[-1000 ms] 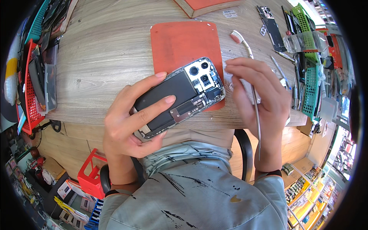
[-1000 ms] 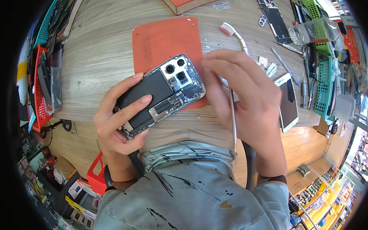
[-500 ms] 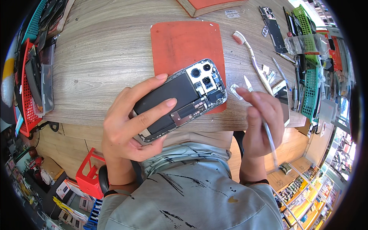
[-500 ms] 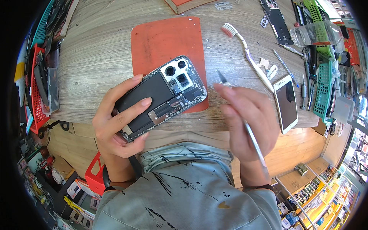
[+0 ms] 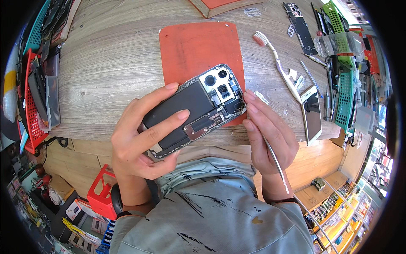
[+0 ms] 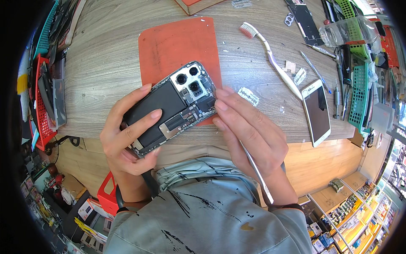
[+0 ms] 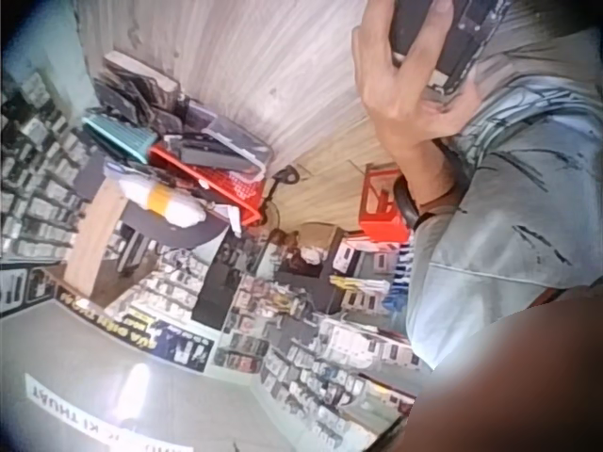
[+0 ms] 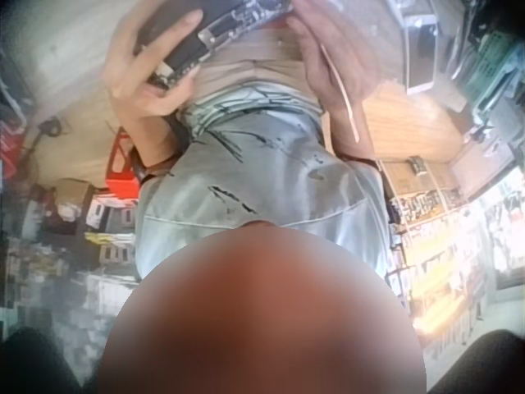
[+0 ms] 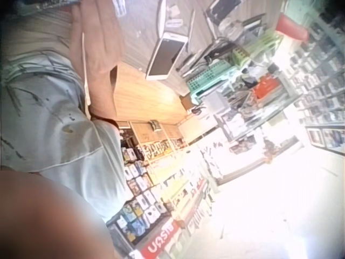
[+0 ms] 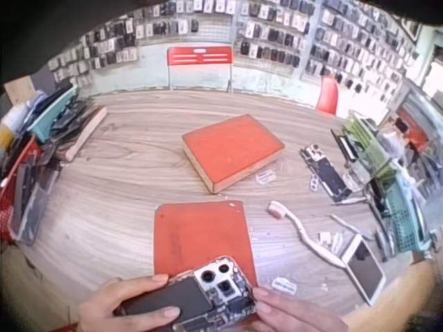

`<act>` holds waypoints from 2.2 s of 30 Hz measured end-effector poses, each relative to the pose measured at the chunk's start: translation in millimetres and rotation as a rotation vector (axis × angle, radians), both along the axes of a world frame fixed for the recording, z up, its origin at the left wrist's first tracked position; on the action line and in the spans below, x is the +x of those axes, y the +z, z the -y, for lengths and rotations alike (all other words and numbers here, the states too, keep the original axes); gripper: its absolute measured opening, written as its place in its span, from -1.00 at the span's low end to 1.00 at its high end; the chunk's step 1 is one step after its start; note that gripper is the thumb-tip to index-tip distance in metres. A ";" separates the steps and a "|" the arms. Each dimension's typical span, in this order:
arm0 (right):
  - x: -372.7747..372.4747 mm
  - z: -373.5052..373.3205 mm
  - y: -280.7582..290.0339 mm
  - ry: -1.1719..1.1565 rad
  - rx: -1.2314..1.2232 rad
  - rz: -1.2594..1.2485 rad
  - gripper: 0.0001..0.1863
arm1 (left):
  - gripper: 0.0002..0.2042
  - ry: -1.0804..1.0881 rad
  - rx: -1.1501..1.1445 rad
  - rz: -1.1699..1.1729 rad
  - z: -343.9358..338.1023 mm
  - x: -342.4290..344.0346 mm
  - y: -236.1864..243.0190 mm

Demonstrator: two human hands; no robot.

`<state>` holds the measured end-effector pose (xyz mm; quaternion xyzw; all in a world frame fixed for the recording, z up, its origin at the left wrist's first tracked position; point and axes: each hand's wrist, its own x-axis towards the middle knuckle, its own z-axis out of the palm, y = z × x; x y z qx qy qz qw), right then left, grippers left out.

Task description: The person uses a metal spudger to carefully pry and separate the back cover of a disassembled smartphone. They work along the edges and around the camera module, gradually lifting the cover while holding the phone steady.

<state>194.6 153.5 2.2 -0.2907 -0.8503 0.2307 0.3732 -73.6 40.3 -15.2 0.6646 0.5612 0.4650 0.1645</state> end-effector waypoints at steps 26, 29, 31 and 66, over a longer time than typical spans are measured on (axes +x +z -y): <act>-5.9 2.1 -8.4 -0.027 0.141 0.027 -0.56 | -0.29 0.007 0.000 0.019 0.6 1.3 -1.2; -6.5 5.7 -8.8 -0.048 0.162 0.063 -0.60 | -0.29 0.008 -0.003 0.020 0.6 1.1 -0.9; -8.5 7.2 -9.5 -0.066 0.190 0.088 -0.59 | -0.28 0.016 -0.012 0.015 1.6 1.2 0.1; -4.0 -3.2 9.3 -0.005 -0.021 0.017 -0.64 | -0.28 -0.006 0.036 0.035 -1.0 0.5 -1.7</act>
